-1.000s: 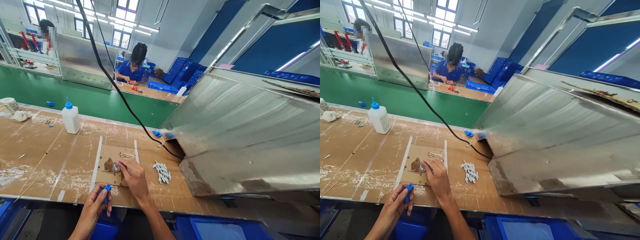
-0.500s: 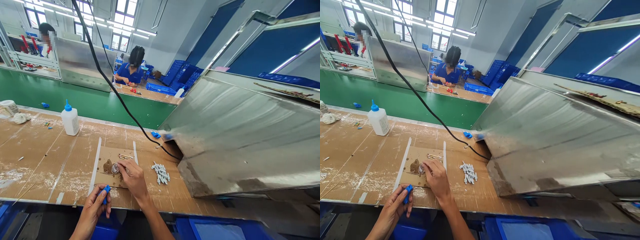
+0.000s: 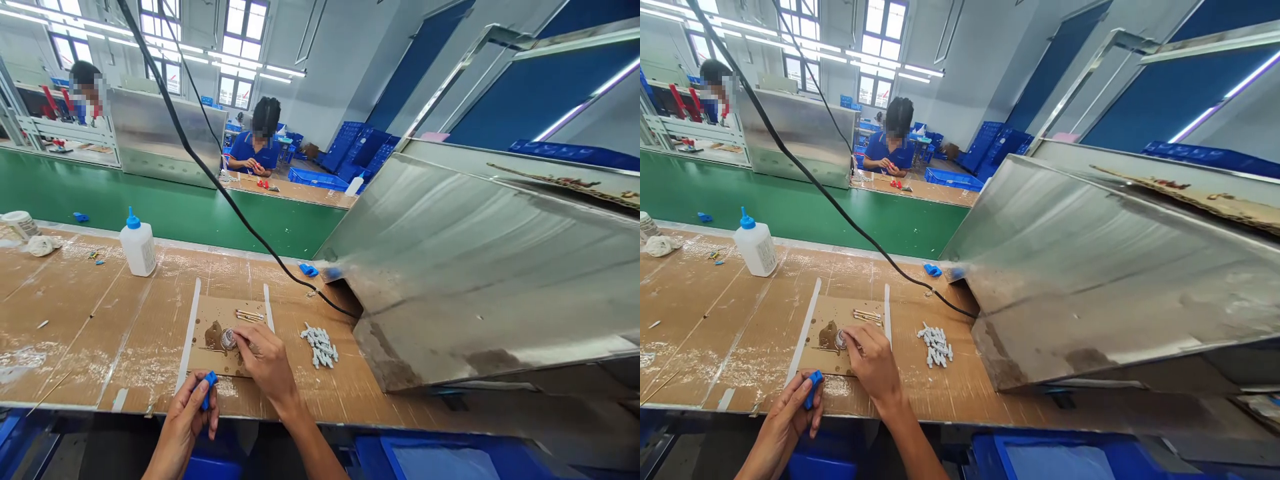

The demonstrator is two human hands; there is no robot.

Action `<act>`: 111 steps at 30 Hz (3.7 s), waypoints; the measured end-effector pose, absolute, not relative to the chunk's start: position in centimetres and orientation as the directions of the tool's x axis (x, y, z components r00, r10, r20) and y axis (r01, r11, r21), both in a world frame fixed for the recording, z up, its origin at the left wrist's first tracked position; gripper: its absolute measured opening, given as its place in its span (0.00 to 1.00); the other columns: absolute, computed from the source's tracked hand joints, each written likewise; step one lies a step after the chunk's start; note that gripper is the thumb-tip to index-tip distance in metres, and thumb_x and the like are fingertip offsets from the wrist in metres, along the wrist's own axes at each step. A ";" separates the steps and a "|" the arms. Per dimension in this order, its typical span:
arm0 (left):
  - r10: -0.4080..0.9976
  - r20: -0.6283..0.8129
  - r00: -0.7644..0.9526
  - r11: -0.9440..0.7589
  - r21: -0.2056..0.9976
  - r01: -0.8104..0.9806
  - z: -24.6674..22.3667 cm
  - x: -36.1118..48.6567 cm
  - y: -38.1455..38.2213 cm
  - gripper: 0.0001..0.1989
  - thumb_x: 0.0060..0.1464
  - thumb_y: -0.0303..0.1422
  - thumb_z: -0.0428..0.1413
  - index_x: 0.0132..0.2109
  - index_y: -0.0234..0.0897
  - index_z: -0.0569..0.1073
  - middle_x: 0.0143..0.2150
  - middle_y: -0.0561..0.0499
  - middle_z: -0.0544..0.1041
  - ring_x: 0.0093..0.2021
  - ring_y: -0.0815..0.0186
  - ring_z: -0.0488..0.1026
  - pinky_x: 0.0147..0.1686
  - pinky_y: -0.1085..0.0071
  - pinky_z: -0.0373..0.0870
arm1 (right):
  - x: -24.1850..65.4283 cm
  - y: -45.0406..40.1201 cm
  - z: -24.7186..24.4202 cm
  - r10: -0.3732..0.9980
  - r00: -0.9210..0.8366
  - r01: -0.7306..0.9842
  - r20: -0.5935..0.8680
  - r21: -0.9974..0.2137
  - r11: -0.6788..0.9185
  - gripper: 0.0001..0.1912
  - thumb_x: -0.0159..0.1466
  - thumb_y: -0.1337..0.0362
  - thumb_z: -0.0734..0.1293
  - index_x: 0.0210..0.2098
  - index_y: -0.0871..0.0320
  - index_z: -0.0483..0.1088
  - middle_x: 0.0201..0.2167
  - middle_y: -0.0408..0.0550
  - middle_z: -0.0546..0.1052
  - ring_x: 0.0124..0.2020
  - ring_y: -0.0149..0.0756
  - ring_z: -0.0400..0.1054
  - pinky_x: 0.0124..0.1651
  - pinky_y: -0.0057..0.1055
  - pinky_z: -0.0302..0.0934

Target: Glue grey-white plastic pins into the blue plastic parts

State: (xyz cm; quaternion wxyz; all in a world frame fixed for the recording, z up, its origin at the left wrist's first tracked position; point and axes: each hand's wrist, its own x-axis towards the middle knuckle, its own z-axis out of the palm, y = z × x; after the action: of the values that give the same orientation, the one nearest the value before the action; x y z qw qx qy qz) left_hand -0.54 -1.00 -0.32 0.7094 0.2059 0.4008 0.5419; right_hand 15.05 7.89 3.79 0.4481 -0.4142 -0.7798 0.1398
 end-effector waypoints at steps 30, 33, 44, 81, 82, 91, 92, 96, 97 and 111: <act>0.959 -0.146 0.241 0.205 0.949 -0.241 2.1 0.4 -4.0 0.11 0.65 0.41 0.48 0.49 0.43 0.68 0.34 0.56 0.63 0.35 0.66 0.59 0.40 0.68 0.56 | 15.7 -4.4 3.8 0.923 0.233 0.112 0.306 -0.951 0.287 0.08 0.60 0.70 0.72 0.39 0.54 0.80 0.35 0.46 0.82 0.35 0.36 0.79 0.39 0.25 0.74; 0.961 -0.140 0.239 0.191 0.960 -0.203 2.4 0.5 -4.0 0.11 0.66 0.42 0.48 0.50 0.44 0.68 0.39 0.54 0.67 0.39 0.65 0.62 0.41 0.68 0.59 | 15.5 -4.4 3.6 0.927 0.224 0.107 0.300 -0.953 0.283 0.09 0.61 0.71 0.72 0.39 0.53 0.80 0.35 0.46 0.82 0.35 0.35 0.79 0.39 0.24 0.74; 0.935 0.259 0.243 -0.306 0.935 0.182 1.0 -0.7 -4.4 0.13 0.66 0.35 0.46 0.56 0.43 0.65 0.44 0.47 0.72 0.44 0.60 0.69 0.47 0.64 0.67 | 14.9 -5.0 3.5 0.923 0.046 0.119 0.381 -0.920 0.374 0.14 0.62 0.75 0.70 0.42 0.51 0.79 0.33 0.43 0.80 0.34 0.32 0.75 0.37 0.24 0.71; 0.937 -0.282 -0.206 0.089 0.763 -0.641 5.4 -6.8 23.5 0.16 0.67 0.34 0.45 0.54 0.32 0.70 0.60 0.41 0.73 0.56 0.61 0.74 0.53 0.61 0.75 | 25.4 0.3 -2.9 0.817 0.378 0.541 0.435 -0.820 0.186 0.17 0.66 0.52 0.67 0.42 0.56 0.80 0.39 0.51 0.83 0.39 0.42 0.79 0.42 0.33 0.74; 0.935 -0.283 -0.214 0.093 0.777 -0.623 5.1 -6.8 23.3 0.15 0.67 0.33 0.46 0.55 0.33 0.70 0.61 0.41 0.73 0.56 0.61 0.74 0.53 0.61 0.74 | 25.4 0.3 -2.8 0.813 0.345 0.581 0.470 -0.787 0.208 0.15 0.67 0.53 0.66 0.42 0.55 0.80 0.39 0.50 0.83 0.39 0.42 0.79 0.43 0.33 0.74; 0.934 -0.291 -0.206 0.177 0.881 -0.439 4.3 -10.9 17.7 0.12 0.60 0.24 0.53 0.48 0.30 0.77 0.47 0.41 0.82 0.45 0.62 0.81 0.49 0.68 0.77 | 24.6 0.9 -3.9 0.693 0.202 0.776 0.692 -0.544 0.318 0.10 0.68 0.61 0.66 0.43 0.56 0.79 0.39 0.49 0.83 0.38 0.39 0.79 0.47 0.37 0.73; 0.937 -0.297 -0.183 0.197 0.883 -0.427 4.7 -11.3 16.6 0.12 0.59 0.24 0.54 0.48 0.29 0.78 0.47 0.40 0.83 0.46 0.60 0.81 0.48 0.68 0.78 | 24.6 0.9 -4.0 0.686 0.191 0.783 0.702 -0.531 0.324 0.10 0.68 0.61 0.66 0.43 0.55 0.79 0.39 0.48 0.83 0.38 0.39 0.79 0.47 0.37 0.72; 0.946 -0.325 -0.019 0.283 0.852 -0.441 6.8 -11.6 10.9 0.16 0.61 0.30 0.54 0.51 0.27 0.79 0.57 0.35 0.79 0.56 0.51 0.77 0.51 0.62 0.77 | 24.7 0.8 -4.1 0.665 0.162 0.797 0.729 -0.494 0.348 0.10 0.68 0.61 0.66 0.43 0.54 0.78 0.38 0.47 0.83 0.37 0.39 0.79 0.46 0.35 0.72; 0.945 -0.325 0.039 0.304 0.827 -0.473 7.3 -11.4 9.4 0.17 0.62 0.32 0.52 0.52 0.28 0.78 0.59 0.36 0.77 0.59 0.51 0.75 0.52 0.62 0.76 | 24.7 0.8 -4.2 0.666 0.151 0.801 0.730 -0.485 0.351 0.10 0.68 0.60 0.66 0.44 0.54 0.78 0.39 0.47 0.83 0.38 0.39 0.79 0.47 0.36 0.72; 0.874 -0.204 0.442 0.459 0.646 -0.610 10.2 -4.8 1.0 0.27 0.65 0.42 0.46 0.56 0.25 0.77 0.50 0.34 0.82 0.49 0.52 0.79 0.44 0.64 0.75 | 21.3 -0.6 -0.3 0.778 0.453 0.439 0.435 -0.869 0.231 0.14 0.65 0.54 0.68 0.41 0.55 0.80 0.38 0.51 0.83 0.38 0.43 0.79 0.43 0.34 0.73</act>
State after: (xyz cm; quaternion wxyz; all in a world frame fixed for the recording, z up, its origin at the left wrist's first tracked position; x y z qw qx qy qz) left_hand -4.84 0.99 10.21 0.8119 0.2485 0.2654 0.4568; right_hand 21.30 -0.60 -0.25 0.6015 -0.6040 -0.5035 0.1411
